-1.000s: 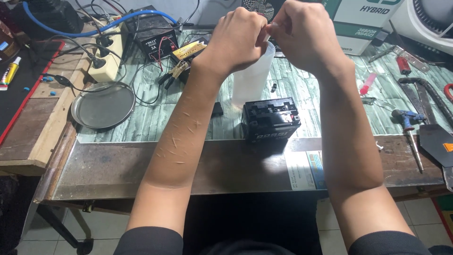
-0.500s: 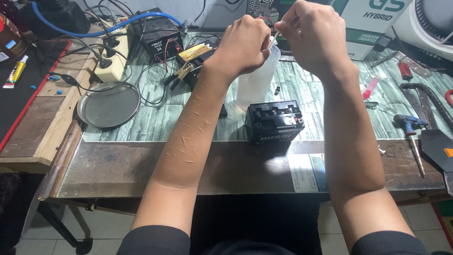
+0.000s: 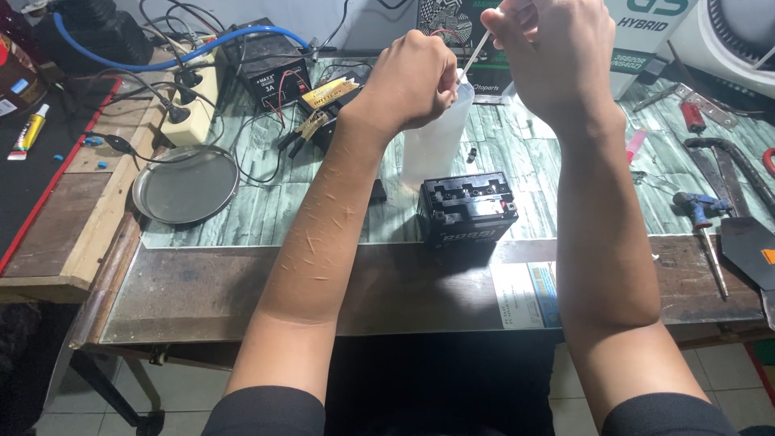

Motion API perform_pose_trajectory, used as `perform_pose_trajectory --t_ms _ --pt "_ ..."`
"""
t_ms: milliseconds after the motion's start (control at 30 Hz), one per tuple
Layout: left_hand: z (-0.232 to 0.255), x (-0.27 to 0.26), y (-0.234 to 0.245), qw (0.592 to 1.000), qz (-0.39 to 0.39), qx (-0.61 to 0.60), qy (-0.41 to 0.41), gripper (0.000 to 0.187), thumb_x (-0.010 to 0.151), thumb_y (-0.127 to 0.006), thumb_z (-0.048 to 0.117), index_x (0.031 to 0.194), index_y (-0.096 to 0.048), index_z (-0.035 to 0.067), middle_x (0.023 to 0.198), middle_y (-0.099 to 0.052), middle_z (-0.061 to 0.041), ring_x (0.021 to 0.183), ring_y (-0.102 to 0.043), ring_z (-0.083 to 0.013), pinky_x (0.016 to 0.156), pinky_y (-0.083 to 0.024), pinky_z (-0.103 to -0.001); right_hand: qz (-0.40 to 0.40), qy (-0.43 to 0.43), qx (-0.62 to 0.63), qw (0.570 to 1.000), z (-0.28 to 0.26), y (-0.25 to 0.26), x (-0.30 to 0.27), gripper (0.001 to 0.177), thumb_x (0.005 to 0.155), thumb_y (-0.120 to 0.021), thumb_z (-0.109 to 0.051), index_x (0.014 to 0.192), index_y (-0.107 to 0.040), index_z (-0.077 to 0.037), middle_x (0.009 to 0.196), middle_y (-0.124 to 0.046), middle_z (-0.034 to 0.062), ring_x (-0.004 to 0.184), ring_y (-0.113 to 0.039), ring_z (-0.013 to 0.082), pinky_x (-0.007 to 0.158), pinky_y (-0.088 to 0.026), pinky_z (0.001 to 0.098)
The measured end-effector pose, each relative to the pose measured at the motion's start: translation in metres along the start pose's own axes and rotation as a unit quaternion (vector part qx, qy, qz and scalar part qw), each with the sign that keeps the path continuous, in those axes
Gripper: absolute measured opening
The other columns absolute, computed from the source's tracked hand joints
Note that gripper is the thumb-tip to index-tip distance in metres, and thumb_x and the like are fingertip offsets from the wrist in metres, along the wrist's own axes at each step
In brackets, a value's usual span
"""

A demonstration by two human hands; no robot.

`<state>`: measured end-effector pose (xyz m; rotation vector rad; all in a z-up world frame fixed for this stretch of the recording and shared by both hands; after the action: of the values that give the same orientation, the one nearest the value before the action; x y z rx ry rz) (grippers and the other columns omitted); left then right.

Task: Filling the cells of a lead-acid battery with liquid using a syringe and a plastic bottle

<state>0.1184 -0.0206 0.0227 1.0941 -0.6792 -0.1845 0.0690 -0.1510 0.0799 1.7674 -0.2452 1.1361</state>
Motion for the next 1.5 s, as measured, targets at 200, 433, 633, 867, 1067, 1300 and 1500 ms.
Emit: perform_pose_trajectory --t_ms 200,433,633,867,1067,1300,1500 --pt "0.007 -0.002 0.009 1.0 0.013 0.02 -0.02 0.013 0.084 -0.077 0.013 0.072 -0.073 0.017 0.081 -0.073 -0.008 0.077 -0.071 -0.0297 0.068 -0.059 -0.047 0.01 0.021 0.068 0.997 -0.011 0.01 0.003 0.037 0.123 -0.083 -0.028 0.099 -0.066 -0.005 0.086 -0.073 0.0025 0.075 -0.073 0.0166 0.066 -0.055 0.0342" --pt "0.036 -0.013 0.043 0.975 0.163 0.013 -0.153 0.028 0.088 -0.078 0.026 0.078 -0.053 0.017 0.076 -0.066 0.002 0.065 -0.063 -0.0222 0.058 -0.052 -0.043 -0.1 0.037 0.132 0.985 -0.034 0.021 0.007 0.018 0.108 -0.085 -0.001 0.099 -0.072 0.006 0.097 -0.077 0.0158 0.076 -0.071 0.024 0.059 -0.056 0.0344" --pt "0.062 -0.032 0.073 0.956 0.238 0.004 -0.172 0.031 0.099 -0.062 0.04 0.083 -0.051 0.015 0.074 -0.056 0.001 0.057 -0.053 -0.0233 0.051 -0.044 -0.04 -0.121 0.057 0.215 0.967 -0.047 0.032 0.004 0.039 0.114 -0.068 -0.032 0.102 -0.058 0.003 0.099 -0.074 0.0167 0.084 -0.072 0.0248 0.063 -0.056 0.0338" --pt "0.086 -0.043 0.093 0.925 0.293 0.011 -0.243 0.031 0.104 -0.065 0.038 0.085 -0.06 0.015 0.076 -0.061 0.001 0.053 -0.056 -0.0121 0.049 -0.047 -0.03 -0.068 0.09 0.225 0.968 -0.06 0.064 0.003 0.025 0.107 -0.086 0.012 0.105 -0.062 0.011 0.099 -0.071 0.0222 0.094 -0.077 0.0294 0.065 -0.064 0.0354" --pt "0.104 -0.057 0.108 0.918 0.277 -0.025 -0.282 0.024 0.102 -0.071 0.031 0.092 -0.062 0.011 0.086 -0.065 -0.001 0.058 -0.066 -0.0128 0.05 -0.05 -0.032 -0.037 0.116 0.189 0.974 -0.07 0.087 -0.001 0.019 0.111 -0.086 0.013 0.106 -0.068 0.009 0.106 -0.074 0.0203 0.095 -0.073 0.026 0.077 -0.065 0.036" --pt "0.097 -0.054 0.107 0.931 0.237 -0.035 -0.275 0.022 0.092 -0.083 0.015 0.1 -0.063 0.014 0.089 -0.069 0.0 0.065 -0.066 -0.0152 0.056 -0.054 -0.036 -0.074 0.08 0.19 0.976 -0.055 0.087 -0.013 0.015 0.113 -0.084 0.02 0.108 -0.071 0.013 0.107 -0.073 0.0236 0.098 -0.073 0.0292 0.085 -0.066 0.0385" --pt "0.088 -0.052 0.09 0.933 0.249 0.051 -0.255 0.075 0.088 -0.103 0.03 0.131 -0.045 0.01 0.107 -0.074 -0.009 0.083 -0.074 -0.0281 0.062 -0.056 -0.04 -0.131 0.075 0.17 0.974 -0.063 0.079 -0.01 0.012 0.108 -0.078 0.018 0.102 -0.072 0.01 0.102 -0.073 0.0196 0.092 -0.071 0.0264 0.083 -0.064 0.0394"
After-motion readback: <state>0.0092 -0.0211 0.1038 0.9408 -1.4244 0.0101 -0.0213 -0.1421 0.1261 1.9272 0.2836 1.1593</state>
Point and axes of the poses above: each hand's wrist, its own x-axis towards the middle knuckle, its own y-axis out of the back of the hand, z = x × y, the point moved 10 cm from there along x, towards the middle knuckle
